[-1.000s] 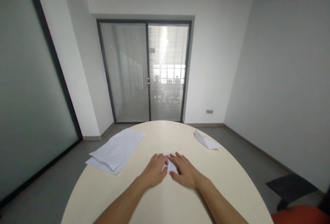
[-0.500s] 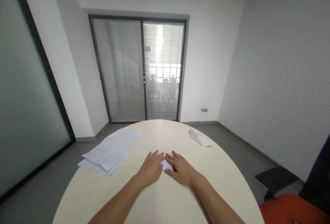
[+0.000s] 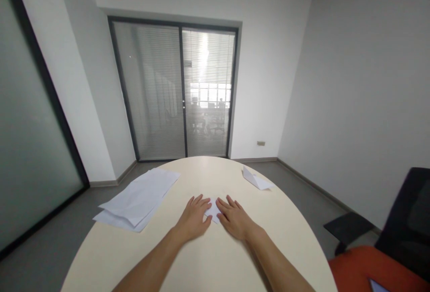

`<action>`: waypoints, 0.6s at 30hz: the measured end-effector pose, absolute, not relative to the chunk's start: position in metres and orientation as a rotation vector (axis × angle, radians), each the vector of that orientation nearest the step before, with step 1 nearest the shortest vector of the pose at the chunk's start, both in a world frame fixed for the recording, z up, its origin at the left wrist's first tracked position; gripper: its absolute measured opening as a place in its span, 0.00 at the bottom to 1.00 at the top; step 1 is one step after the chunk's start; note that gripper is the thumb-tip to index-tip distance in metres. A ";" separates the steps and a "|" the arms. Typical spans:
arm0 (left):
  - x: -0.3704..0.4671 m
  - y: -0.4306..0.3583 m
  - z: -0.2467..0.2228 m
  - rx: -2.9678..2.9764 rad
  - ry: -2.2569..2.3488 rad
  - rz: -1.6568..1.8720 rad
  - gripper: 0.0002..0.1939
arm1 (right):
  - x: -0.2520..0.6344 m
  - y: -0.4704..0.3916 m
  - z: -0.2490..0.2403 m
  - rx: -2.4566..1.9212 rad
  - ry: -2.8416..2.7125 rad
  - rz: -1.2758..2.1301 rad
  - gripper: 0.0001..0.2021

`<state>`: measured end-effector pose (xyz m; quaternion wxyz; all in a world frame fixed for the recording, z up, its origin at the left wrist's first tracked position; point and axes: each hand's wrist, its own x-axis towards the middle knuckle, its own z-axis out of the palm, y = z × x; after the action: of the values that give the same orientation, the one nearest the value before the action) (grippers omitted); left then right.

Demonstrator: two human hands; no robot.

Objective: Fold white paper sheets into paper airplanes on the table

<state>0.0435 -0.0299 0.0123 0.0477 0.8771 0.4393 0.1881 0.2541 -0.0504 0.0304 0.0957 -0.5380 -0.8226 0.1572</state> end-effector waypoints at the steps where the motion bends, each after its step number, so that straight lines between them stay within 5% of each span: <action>1: 0.043 -0.030 0.012 2.669 1.333 0.568 0.22 | 0.253 -0.051 0.031 -1.598 -2.437 0.461 0.30; 18: 0.041 -0.032 0.015 2.713 1.070 0.726 0.14 | 0.251 -0.052 0.028 -1.286 -2.438 0.383 0.24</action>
<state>0.0410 -0.0318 0.0153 0.0681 0.9006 0.3551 0.2411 0.2509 -0.0519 0.0284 0.1781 -0.4548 -0.8620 0.1356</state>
